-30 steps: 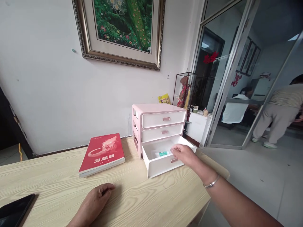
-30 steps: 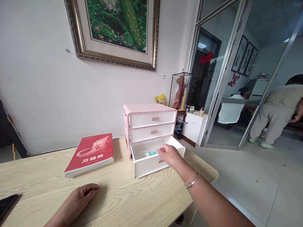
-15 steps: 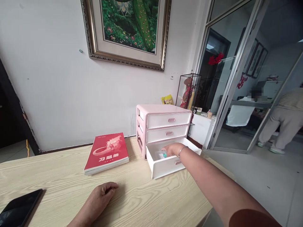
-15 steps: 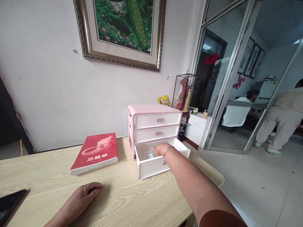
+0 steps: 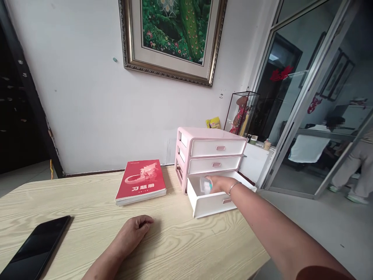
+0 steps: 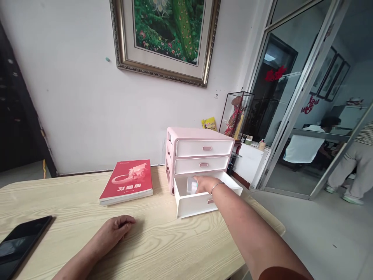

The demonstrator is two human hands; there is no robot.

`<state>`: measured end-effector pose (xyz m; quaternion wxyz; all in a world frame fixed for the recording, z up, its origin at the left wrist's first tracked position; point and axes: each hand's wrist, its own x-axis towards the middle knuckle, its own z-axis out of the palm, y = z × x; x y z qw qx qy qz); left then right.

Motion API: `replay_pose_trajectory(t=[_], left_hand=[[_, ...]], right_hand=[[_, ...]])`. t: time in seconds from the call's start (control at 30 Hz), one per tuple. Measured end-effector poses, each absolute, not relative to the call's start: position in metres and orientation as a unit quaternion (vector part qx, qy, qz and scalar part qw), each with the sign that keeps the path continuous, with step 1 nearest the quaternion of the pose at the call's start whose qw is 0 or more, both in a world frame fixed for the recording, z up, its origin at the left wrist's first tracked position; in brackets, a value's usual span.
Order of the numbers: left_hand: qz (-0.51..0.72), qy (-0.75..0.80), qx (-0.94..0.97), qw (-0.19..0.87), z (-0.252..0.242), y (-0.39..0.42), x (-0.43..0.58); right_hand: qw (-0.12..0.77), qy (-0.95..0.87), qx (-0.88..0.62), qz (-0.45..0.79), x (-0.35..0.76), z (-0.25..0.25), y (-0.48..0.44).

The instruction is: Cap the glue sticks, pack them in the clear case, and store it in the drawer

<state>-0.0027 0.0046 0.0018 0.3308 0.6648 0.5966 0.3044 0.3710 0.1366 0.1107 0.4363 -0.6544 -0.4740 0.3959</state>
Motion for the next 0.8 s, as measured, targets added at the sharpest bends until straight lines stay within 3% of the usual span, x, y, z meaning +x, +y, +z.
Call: replay_pose_trajectory(t=[0.13, 0.3, 0.6, 0.8], left_hand=[[0.294, 0.59, 0.666, 0.35, 0.001, 0.005, -0.004], [0.292, 0.588, 0.67, 0.345, 0.0, 0.004, -0.004], [0.301, 0.592, 0.661, 0.349, 0.005, 0.001, -0.003], [0.299, 0.6, 0.647, 0.365, 0.004, 0.001, -0.003]], right_hand=[[0.288, -0.6, -0.679, 0.311, 0.378, 0.133, 0.129], [0.174, -0.674, -0.683, 0.222, 0.385, 0.152, 0.115], [0.08, -0.788, -0.61, 0.007, 0.379, 0.2, 0.069], [0.114, -0.899, -0.418, 0.068, 0.325, 0.18, -0.022]])
